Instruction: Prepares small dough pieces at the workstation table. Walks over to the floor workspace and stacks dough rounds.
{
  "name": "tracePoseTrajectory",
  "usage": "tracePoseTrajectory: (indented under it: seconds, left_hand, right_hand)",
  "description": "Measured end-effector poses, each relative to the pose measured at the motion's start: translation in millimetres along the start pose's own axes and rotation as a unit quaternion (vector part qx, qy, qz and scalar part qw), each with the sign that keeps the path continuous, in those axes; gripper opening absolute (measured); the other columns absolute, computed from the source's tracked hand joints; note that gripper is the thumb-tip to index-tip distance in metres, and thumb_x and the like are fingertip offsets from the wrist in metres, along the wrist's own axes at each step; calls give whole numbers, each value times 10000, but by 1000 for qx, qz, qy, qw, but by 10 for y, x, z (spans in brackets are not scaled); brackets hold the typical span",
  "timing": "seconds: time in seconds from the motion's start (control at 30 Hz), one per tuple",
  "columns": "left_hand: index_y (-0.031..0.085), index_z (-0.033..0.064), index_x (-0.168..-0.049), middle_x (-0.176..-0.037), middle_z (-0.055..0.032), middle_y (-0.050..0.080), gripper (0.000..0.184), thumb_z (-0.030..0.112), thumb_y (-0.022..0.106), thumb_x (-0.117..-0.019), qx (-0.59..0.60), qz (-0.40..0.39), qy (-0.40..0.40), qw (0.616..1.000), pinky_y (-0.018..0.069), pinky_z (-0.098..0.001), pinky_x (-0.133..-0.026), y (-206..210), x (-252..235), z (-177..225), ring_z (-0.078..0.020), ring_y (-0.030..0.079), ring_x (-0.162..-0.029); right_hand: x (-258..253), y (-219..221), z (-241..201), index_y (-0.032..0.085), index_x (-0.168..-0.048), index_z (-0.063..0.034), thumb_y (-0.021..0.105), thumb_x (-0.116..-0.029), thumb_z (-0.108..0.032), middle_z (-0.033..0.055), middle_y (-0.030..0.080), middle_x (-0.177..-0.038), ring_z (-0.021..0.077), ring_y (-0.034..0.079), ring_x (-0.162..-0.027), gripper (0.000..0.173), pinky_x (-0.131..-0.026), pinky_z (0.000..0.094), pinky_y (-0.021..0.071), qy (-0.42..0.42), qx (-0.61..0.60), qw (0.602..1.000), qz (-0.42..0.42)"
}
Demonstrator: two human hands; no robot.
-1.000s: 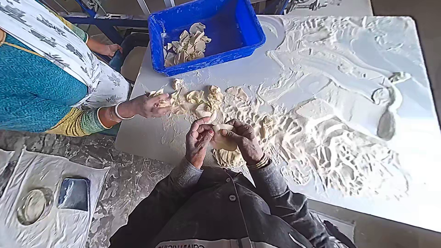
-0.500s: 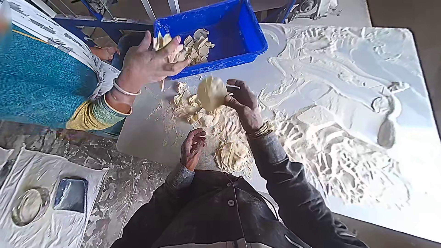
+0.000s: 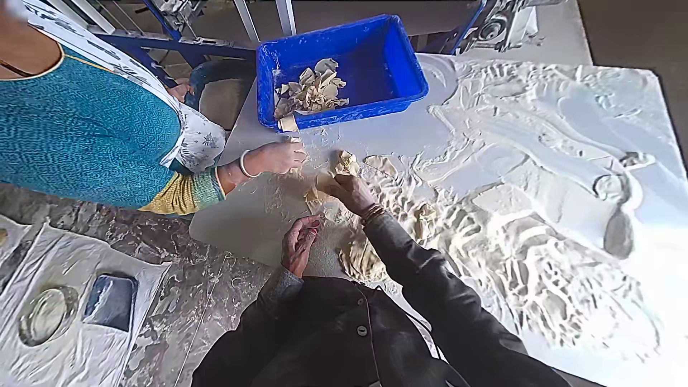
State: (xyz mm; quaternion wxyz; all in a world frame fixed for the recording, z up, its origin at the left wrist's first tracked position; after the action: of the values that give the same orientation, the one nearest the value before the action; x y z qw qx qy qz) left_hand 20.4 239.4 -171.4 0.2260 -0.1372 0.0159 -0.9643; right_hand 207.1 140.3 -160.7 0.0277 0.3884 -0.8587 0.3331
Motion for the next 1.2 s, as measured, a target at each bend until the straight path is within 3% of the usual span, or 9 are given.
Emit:
tracePoseTrajectory:
  seconds: [0.1,0.33,0.47,0.57,0.7,0.83,1.0,1.1,1.2]
  left_hand:
    - [581,-70,-1275,-1176,-143,680,361,108,491,-975,4,8,-1,1000,589,-314,-811,10,-42,5,-170,692,-994]
    - [537,-61,-1342,-1199,-148,686,480,305,372,-1078,84,-12,-23,996,603,-366,-842,306,-225,250,-209,701,-1033]
    - [609,-29,-1087,-917,-56,693,194,22,431,-1029,202,36,-23,978,597,-280,-763,399,-308,438,-111,688,-820]
    - [635,-3,-988,-841,-18,694,126,-36,513,-981,160,58,36,985,578,-255,-752,317,-366,516,-69,668,-786]
    - [661,28,-968,-768,-1,680,116,134,659,-923,7,21,124,992,561,-246,-657,204,-413,587,-58,645,-678]
    - [684,28,-1045,-735,12,649,205,179,651,-912,-99,-37,87,991,519,-251,-626,182,-432,530,-53,595,-625]
    - [623,-18,-1241,-1006,-71,713,356,220,580,-981,-131,-52,82,987,586,-286,-756,86,-320,372,-114,696,-847]
    - [611,-27,-1256,-1060,-81,714,371,217,580,-979,-109,-40,65,991,584,-282,-779,-2,-252,280,-116,698,-897]
    - [619,-28,-1254,-1097,-104,711,353,203,579,-990,-107,-10,43,993,587,-284,-788,-131,-219,166,-123,701,-928]
  right_hand:
    - [134,-163,114,721,-1009,-3,643,-1009,-261,78,722,-878,132,687,-813,270,-834,374,570,-24,-188,981,28]
    - [560,-83,96,698,-896,-39,562,-1010,-182,-24,689,-750,38,655,-689,228,-694,220,564,-17,-362,931,-50]
    - [725,100,-33,693,-863,-88,515,-1033,-241,-49,719,-737,27,670,-652,289,-608,202,553,-61,-396,905,-141]
    - [799,35,7,673,-1023,-60,557,-995,-440,-34,687,-905,34,669,-817,399,-729,224,574,-72,-332,939,-43]
    - [862,67,-2,577,-1326,0,667,-816,-723,78,673,-1227,126,668,-1054,889,-880,302,569,-105,-275,955,-30]
    - [820,142,6,691,-1069,-48,637,-911,-306,24,715,-922,81,693,-838,307,-784,320,584,-50,-207,976,-52]
    - [537,-221,-100,683,-975,19,613,-1003,-170,131,658,-837,219,628,-738,204,-720,450,514,45,29,982,-183]
    - [309,-800,-284,670,-1039,73,643,-989,-114,168,681,-843,248,664,-705,195,-692,460,568,-12,-44,999,-10]
    - [131,-1125,-300,520,-1367,9,511,-1047,-158,131,697,-1064,187,721,-842,361,-727,365,620,-59,-261,951,157]
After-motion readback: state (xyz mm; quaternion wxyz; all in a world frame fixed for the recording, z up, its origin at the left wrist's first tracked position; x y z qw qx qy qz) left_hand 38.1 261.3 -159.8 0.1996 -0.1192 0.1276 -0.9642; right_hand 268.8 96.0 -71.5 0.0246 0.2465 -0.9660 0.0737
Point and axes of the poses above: each hand's wrist, its own x-axis away from the middle knuckle, its own y-axis out of the palm, z = x × y, the point moved 5 cm from there along -x, towards the middle knuckle
